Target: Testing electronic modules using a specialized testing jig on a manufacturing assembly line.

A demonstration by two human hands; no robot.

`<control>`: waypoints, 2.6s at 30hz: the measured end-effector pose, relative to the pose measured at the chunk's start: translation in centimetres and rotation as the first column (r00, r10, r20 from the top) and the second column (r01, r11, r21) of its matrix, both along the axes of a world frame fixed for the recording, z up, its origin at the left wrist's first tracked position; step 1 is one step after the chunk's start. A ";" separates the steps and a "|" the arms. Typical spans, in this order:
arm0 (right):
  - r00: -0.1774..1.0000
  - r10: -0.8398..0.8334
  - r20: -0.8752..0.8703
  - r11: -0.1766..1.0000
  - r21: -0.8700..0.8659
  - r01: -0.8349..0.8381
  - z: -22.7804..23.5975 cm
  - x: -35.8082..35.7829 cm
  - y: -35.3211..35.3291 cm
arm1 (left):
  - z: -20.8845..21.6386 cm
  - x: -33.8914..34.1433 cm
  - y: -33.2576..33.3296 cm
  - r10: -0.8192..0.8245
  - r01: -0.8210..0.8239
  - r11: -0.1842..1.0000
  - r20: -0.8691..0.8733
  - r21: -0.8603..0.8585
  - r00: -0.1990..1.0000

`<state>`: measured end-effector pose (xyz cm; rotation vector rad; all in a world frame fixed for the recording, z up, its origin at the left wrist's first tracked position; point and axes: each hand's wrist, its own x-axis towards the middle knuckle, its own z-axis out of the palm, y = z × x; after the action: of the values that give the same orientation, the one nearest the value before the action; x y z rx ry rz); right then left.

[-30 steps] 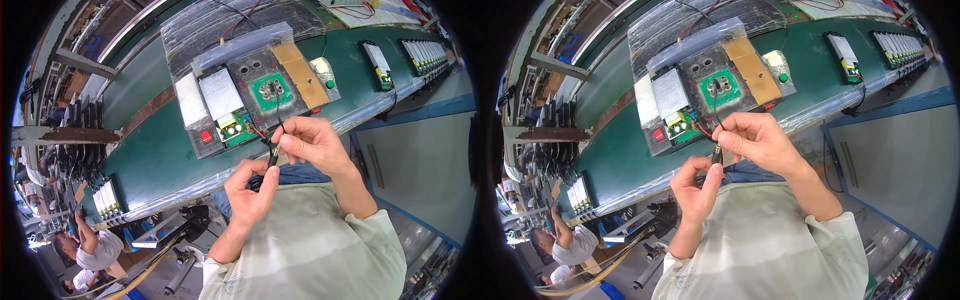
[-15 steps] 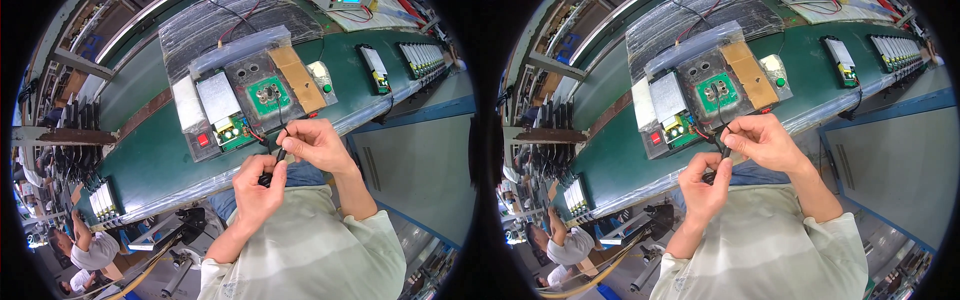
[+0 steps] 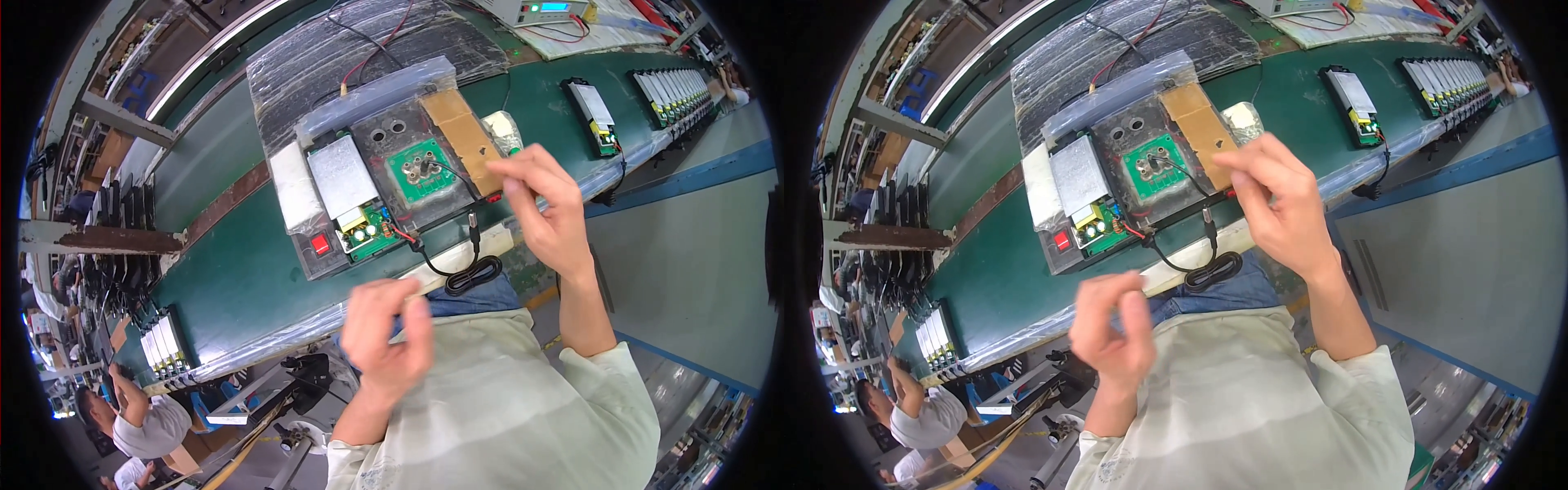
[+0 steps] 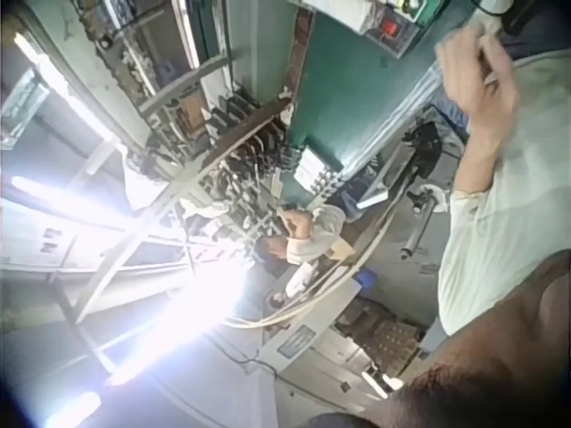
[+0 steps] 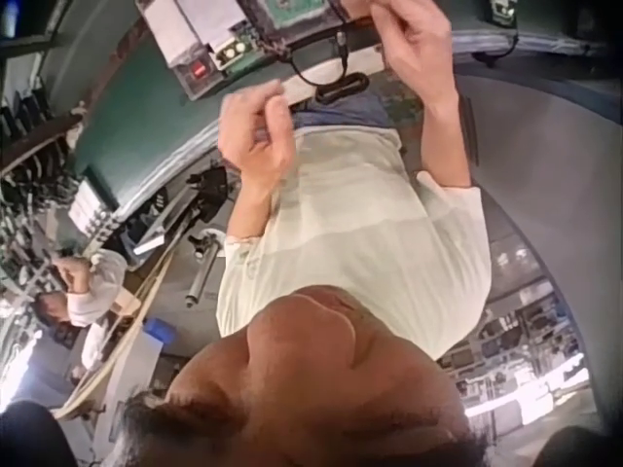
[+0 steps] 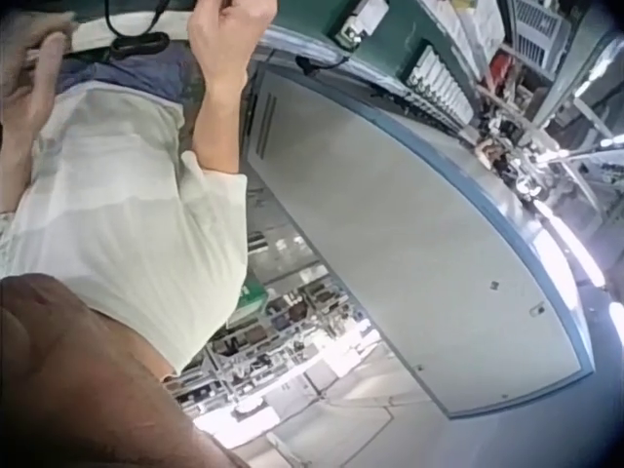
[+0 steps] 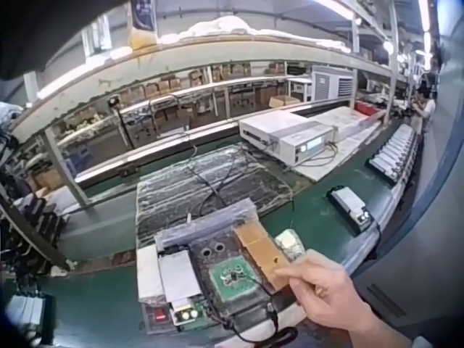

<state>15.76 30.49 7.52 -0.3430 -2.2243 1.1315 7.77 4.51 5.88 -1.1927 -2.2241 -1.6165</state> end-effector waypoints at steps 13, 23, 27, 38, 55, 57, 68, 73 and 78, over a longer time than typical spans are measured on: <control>0.973 0.214 -0.081 0.931 0.318 -0.179 1.0 -4.0 1.4 | -6.4 -6.7 -3.6 0.447 -0.496 0.847 0.247 0.192 0.859; 0.971 -0.204 0.121 0.952 -0.208 0.226 -6.8 -0.9 7.6 | -7.8 -7.9 -4.7 0.371 -0.464 0.870 0.398 0.167 0.839; 0.917 -0.371 0.148 0.928 0.043 0.369 -8.4 1.6 12.2 | -7.8 -8.0 -4.8 0.346 -0.495 0.841 0.489 0.216 0.801; 0.652 -0.741 0.161 0.619 0.540 0.571 -11.6 8.6 30.2 | -8.3 -8.4 -5.4 0.406 -0.479 0.870 0.384 0.115 0.829; 0.616 -0.774 0.149 0.489 0.758 0.431 -15.2 14.6 46.9 | -7.5 -7.1 -4.5 0.414 -0.470 0.877 0.342 0.098 0.844; 0.518 -0.833 0.196 0.423 0.829 0.366 -15.6 12.6 45.1 | -7.3 -6.8 -4.2 0.399 -0.438 0.893 0.273 0.099 0.875; 0.852 -0.447 0.271 0.792 0.563 0.237 -9.8 1.8 10.4 | -5.5 -5.9 -2.9 0.371 -0.387 0.912 -0.131 -0.133 0.919; 0.791 -0.565 0.235 0.756 0.531 0.383 -9.1 0.6 7.2 | -5.4 -5.9 -2.7 0.334 -0.347 0.931 -0.119 -0.116 0.935; 0.805 -0.552 0.220 0.751 0.551 0.364 -9.2 0.9 7.5 | -5.3 -5.8 -2.7 0.328 -0.349 0.927 -0.147 -0.142 0.933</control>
<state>16.68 38.04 -1.71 -0.9004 -2.4412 0.2207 1.92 1.77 0.60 -0.8483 -2.3623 -1.2153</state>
